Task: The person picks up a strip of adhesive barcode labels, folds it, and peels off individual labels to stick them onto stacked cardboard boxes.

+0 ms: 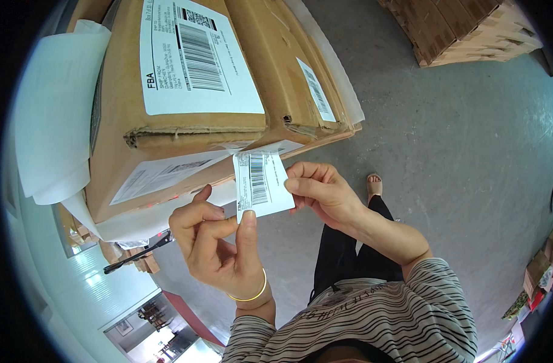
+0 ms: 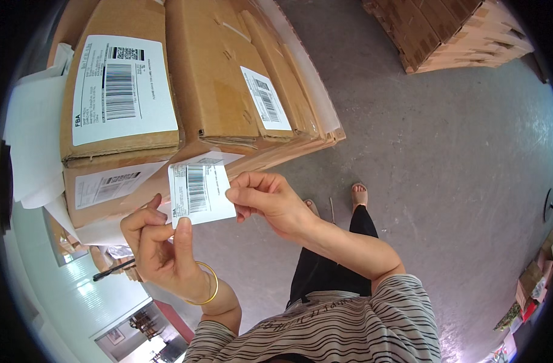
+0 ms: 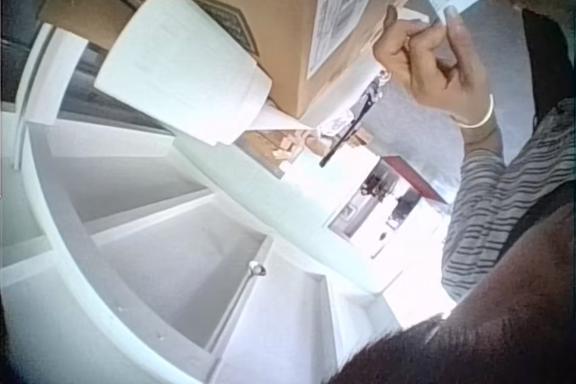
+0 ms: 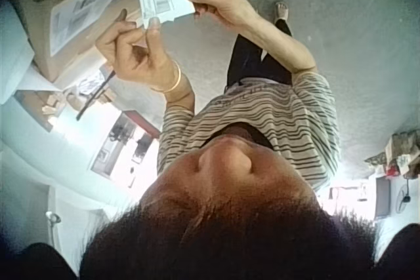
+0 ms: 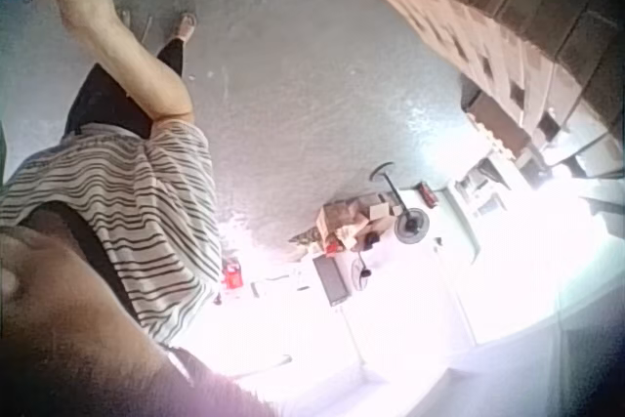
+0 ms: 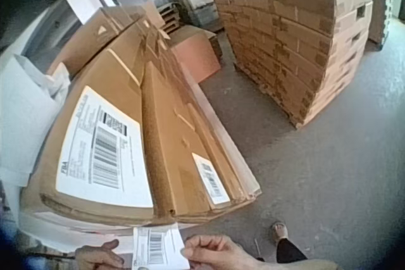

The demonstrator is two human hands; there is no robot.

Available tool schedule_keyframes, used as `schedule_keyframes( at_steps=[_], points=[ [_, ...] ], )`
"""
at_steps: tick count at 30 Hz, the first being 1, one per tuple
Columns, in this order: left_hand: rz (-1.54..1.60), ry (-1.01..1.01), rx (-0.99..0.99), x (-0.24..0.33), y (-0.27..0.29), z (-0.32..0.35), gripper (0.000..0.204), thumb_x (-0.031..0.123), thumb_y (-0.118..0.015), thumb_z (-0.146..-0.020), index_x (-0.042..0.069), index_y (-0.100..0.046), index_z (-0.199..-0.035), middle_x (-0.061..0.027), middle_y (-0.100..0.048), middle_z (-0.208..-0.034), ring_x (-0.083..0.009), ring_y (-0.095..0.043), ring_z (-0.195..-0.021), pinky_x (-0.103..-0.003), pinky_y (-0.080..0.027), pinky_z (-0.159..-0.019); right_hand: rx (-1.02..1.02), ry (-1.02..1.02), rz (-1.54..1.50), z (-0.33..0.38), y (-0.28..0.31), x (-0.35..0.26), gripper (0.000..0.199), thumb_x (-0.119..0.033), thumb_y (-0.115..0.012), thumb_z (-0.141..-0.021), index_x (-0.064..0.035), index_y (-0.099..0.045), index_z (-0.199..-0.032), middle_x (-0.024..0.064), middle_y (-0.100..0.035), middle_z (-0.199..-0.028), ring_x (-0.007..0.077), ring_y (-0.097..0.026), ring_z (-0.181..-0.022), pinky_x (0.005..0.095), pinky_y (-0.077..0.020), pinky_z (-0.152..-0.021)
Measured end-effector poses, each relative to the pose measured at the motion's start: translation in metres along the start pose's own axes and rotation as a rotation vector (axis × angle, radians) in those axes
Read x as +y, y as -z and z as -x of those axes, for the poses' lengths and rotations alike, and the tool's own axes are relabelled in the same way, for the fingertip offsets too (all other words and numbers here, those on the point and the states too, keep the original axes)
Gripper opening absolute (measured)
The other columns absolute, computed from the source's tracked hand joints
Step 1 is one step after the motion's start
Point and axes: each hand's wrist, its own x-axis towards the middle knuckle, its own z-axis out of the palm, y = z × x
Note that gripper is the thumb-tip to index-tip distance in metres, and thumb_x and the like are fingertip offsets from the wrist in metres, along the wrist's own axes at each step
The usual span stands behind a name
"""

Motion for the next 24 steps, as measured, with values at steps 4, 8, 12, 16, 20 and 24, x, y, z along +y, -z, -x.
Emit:
schedule_keyframes(
  at_steps=[4, 8, 12, 16, 20, 24],
  points=[
    [0.014, 0.002, 0.019, 0.0, -0.001, 0.001, 0.02, 0.003, -0.073, -0.07, 0.005, -0.054, -0.065, -0.0065, -0.045, -0.084, -0.0173, -0.048, -0.083, -0.051, -0.046, -0.094, 0.0, -0.014, -0.019, 0.004, -0.002, 0.0, 0.013, -0.015, -0.065, -0.089, -0.0016, -0.065, -0.091, 0.0013, -0.062, -0.079, 0.0074, -0.053, -0.066, 0.0256, -0.0489, -0.064],
    [0.037, 0.015, 0.03, 0.0, -0.002, 0.001, 0.021, 0.004, -0.074, -0.069, 0.005, -0.053, -0.064, -0.0065, -0.046, -0.084, -0.0173, -0.048, -0.083, -0.051, -0.046, -0.095, 0.001, -0.01, -0.039, 0.008, -0.002, 0.0, 0.014, -0.016, -0.065, -0.089, -0.0021, -0.064, -0.091, 0.0008, -0.061, -0.078, 0.0071, -0.053, -0.066, 0.0256, -0.0489, -0.064],
    [0.049, 0.028, 0.04, 0.0, -0.002, 0.0, 0.021, 0.003, -0.073, -0.067, 0.006, -0.052, -0.063, -0.0063, -0.046, -0.084, -0.0173, -0.048, -0.083, -0.051, -0.046, -0.095, 0.002, 0.002, -0.033, 0.011, -0.003, 0.002, 0.013, -0.016, -0.064, -0.09, -0.0026, -0.064, -0.092, 0.0004, -0.06, -0.077, 0.007, -0.053, -0.066, 0.0257, -0.0489, -0.065],
    [0.041, 0.032, 0.042, 0.0, -0.001, 0.0, 0.022, 0.002, -0.073, -0.066, 0.006, -0.051, -0.063, -0.0061, -0.046, -0.083, -0.0172, -0.048, -0.082, -0.05, -0.046, -0.095, 0.009, 0.003, -0.046, 0.013, -0.005, 0.002, 0.012, -0.014, -0.063, -0.09, -0.0024, -0.064, -0.092, 0.0002, -0.06, -0.077, 0.007, -0.053, -0.065, 0.0261, -0.0491, -0.065],
    [0.05, 0.026, 0.033, 0.0, -0.001, 0.0, 0.022, 0.003, -0.073, -0.065, 0.006, -0.051, -0.064, -0.0059, -0.046, -0.083, -0.0172, -0.048, -0.082, -0.051, -0.046, -0.095, 0.025, 0.003, -0.053, 0.016, -0.005, 0.002, 0.011, -0.013, -0.063, -0.09, -0.0021, -0.064, -0.092, 0.0003, -0.059, -0.077, 0.0073, -0.053, -0.065, 0.0265, -0.0492, -0.065],
    [0.06, 0.022, 0.034, 0.0, -0.001, -0.001, 0.022, 0.003, -0.073, -0.065, 0.006, -0.052, -0.064, -0.0061, -0.046, -0.083, -0.0171, -0.048, -0.082, -0.051, -0.045, -0.094, -0.003, 0.035, -0.068, 0.017, -0.003, 0.005, 0.014, -0.015, -0.062, -0.091, -0.0013, -0.063, -0.093, 0.0044, -0.064, -0.08, 0.0075, -0.057, -0.065, 0.0243, -0.0518, -0.063]
  ],
)
